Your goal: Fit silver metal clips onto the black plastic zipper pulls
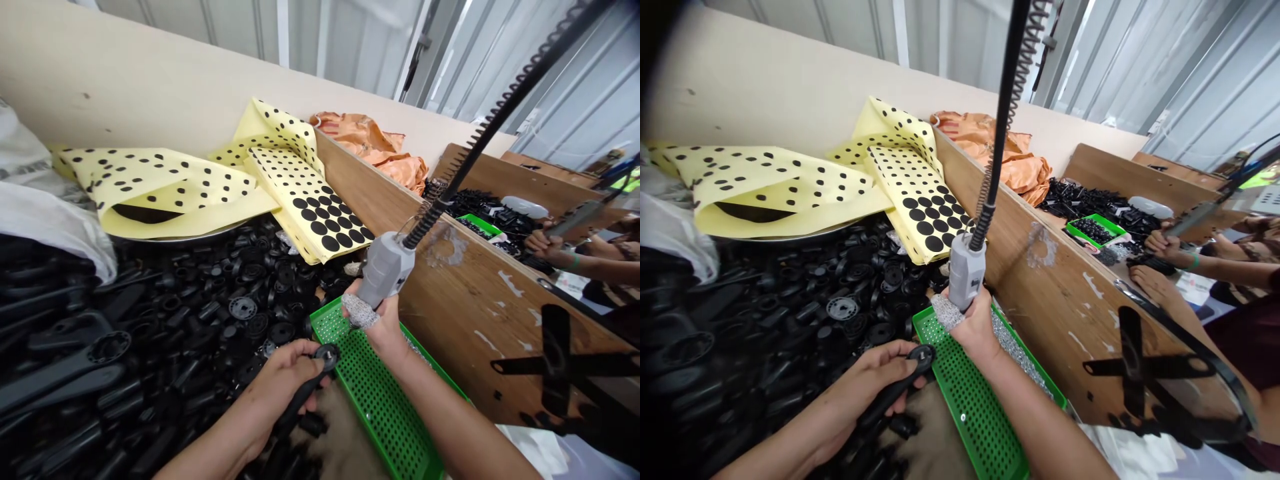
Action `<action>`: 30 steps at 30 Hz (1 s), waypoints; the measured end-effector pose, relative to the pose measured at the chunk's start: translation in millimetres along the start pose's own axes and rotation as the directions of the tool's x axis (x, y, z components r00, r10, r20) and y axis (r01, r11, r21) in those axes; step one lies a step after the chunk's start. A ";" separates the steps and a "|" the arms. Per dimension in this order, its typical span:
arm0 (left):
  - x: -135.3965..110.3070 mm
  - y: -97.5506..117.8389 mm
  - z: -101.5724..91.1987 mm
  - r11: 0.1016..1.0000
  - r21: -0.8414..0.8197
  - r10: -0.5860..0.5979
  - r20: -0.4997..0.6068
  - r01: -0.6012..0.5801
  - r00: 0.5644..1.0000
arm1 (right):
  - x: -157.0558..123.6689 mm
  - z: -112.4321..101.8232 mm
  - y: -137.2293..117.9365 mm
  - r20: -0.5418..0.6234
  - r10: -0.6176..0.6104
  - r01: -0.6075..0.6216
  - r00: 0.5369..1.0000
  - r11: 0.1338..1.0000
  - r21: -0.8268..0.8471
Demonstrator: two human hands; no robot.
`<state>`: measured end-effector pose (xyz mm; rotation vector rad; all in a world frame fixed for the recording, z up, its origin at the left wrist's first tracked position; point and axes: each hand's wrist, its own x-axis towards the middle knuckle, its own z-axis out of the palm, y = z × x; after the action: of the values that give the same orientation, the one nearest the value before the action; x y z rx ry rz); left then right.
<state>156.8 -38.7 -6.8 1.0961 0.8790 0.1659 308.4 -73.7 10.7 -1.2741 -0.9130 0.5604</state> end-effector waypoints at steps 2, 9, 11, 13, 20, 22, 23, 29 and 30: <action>-0.7 -0.1 0.5 1.000 -0.001 -0.006 -0.005 0.006 1.000 | -1.1 0.9 -0.4 0.000 -0.007 0.007 1.000 1.000 0.011; -2.1 1.6 1.3 1.000 -0.007 0.001 0.008 -0.001 1.000 | -4.5 2.6 4.0 -0.018 -0.035 0.036 0.999 0.999 0.019; -1.5 1.6 1.0 1.000 -0.019 0.010 0.009 -0.010 1.000 | -5.2 1.7 3.4 -0.018 -0.052 0.052 0.999 0.998 0.020; -0.6 1.2 0.5 1.000 -0.029 0.013 0.012 -0.012 1.000 | -6.1 0.3 -2.4 -0.023 -0.088 0.089 0.996 0.996 0.029; 1.2 0.1 -1.1 1.000 -0.005 0.013 0.020 -0.013 1.000 | -15.2 -2.8 -47.3 0.062 -0.136 0.132 0.989 0.989 0.073; 1.3 -0.3 -1.1 1.000 -0.003 0.017 0.016 -0.017 1.000 | -19.6 -0.7 -54.1 0.095 -0.129 0.124 0.987 0.991 0.059; 1.3 -0.5 -1.0 1.000 -0.003 0.021 0.015 -0.021 1.000 | -21.6 0.8 -55.6 0.102 -0.125 0.120 0.987 0.991 0.054; 1.1 -0.4 0.0 0.999 -0.016 0.037 0.029 -0.036 0.999 | -27.1 8.8 -50.5 0.131 -0.115 0.102 0.985 0.990 0.102; 1.2 -0.3 0.1 0.999 -0.016 0.035 0.027 -0.034 0.999 | -27.1 9.3 -49.0 0.135 -0.110 0.096 0.985 0.990 0.106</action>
<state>157.6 -38.3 -7.6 1.0968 0.8331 0.1857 279.8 -101.6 51.1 -1.1020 -1.0498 0.6115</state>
